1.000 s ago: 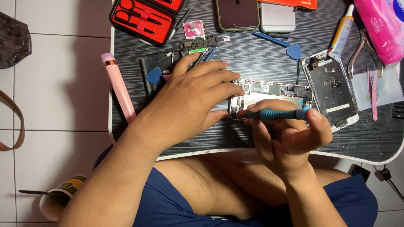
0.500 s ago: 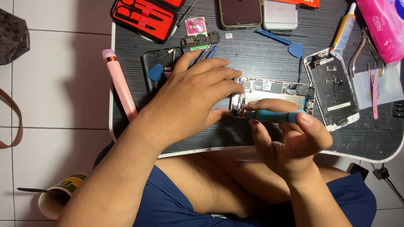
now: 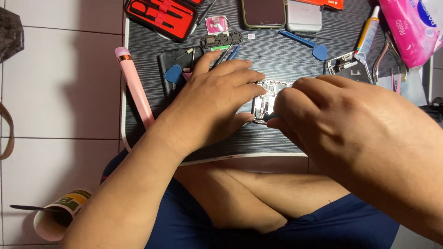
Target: Disassembling and repairing a smartphone using a precision screwdriver and other tools on a small table.
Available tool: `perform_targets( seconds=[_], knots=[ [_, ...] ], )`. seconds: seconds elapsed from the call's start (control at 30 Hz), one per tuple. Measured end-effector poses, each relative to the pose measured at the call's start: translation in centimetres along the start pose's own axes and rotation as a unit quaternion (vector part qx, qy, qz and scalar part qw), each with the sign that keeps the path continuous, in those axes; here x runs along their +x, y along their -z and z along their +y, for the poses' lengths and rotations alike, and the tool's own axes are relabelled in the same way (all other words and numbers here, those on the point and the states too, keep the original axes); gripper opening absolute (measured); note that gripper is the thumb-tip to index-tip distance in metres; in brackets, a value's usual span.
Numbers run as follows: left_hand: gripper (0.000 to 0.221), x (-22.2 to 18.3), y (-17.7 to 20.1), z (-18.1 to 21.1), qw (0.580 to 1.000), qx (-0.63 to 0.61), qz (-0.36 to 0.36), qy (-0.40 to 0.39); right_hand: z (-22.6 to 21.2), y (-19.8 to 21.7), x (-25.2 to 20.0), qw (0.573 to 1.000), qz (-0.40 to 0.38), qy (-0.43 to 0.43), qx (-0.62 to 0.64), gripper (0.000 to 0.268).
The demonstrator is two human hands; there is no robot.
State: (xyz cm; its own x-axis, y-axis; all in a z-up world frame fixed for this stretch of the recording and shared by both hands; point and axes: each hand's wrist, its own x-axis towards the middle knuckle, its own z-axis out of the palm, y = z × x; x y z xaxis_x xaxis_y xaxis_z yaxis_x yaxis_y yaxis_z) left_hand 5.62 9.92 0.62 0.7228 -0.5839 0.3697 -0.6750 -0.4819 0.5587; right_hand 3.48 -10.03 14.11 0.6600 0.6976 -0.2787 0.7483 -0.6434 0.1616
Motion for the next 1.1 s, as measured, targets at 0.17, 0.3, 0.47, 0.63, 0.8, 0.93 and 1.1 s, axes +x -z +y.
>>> perform_targets(
  seconds=[0.17,0.3,0.47,0.63,0.8,0.93,1.1],
  knots=[
    [0.045,-0.1,0.2,0.1,1.000,-0.014,0.008,-0.007,0.3,0.4,0.8,0.995,-0.093,0.017,-0.016,0.025],
    [0.040,0.0,0.4,0.2,1.000,-0.011,0.009,-0.011,-0.8,2.1,2.0,0.972,-0.219,-0.069,0.049,0.014],
    [0.029,0.0,0.1,-0.2,1.000,-0.005,0.008,-0.017,-0.9,2.4,2.2,0.976,-0.216,-0.034,-0.010,0.015],
    [0.020,0.0,0.0,-0.2,1.000,0.004,0.009,-0.018,-0.9,2.4,2.2,0.970,-0.225,-0.009,-0.086,0.023],
    [0.015,0.0,0.4,0.0,1.000,-0.017,0.006,-0.009,-0.4,1.7,1.7,0.976,-0.207,-0.031,-0.052,0.011],
    [0.017,0.0,0.4,0.0,1.000,-0.012,-0.002,-0.007,0.3,1.2,1.1,0.979,-0.198,-0.043,-0.031,0.014],
    [0.019,0.0,0.4,0.0,1.000,0.001,-0.010,-0.006,0.8,0.5,0.7,0.982,-0.173,0.034,-0.068,0.012]
  ],
)
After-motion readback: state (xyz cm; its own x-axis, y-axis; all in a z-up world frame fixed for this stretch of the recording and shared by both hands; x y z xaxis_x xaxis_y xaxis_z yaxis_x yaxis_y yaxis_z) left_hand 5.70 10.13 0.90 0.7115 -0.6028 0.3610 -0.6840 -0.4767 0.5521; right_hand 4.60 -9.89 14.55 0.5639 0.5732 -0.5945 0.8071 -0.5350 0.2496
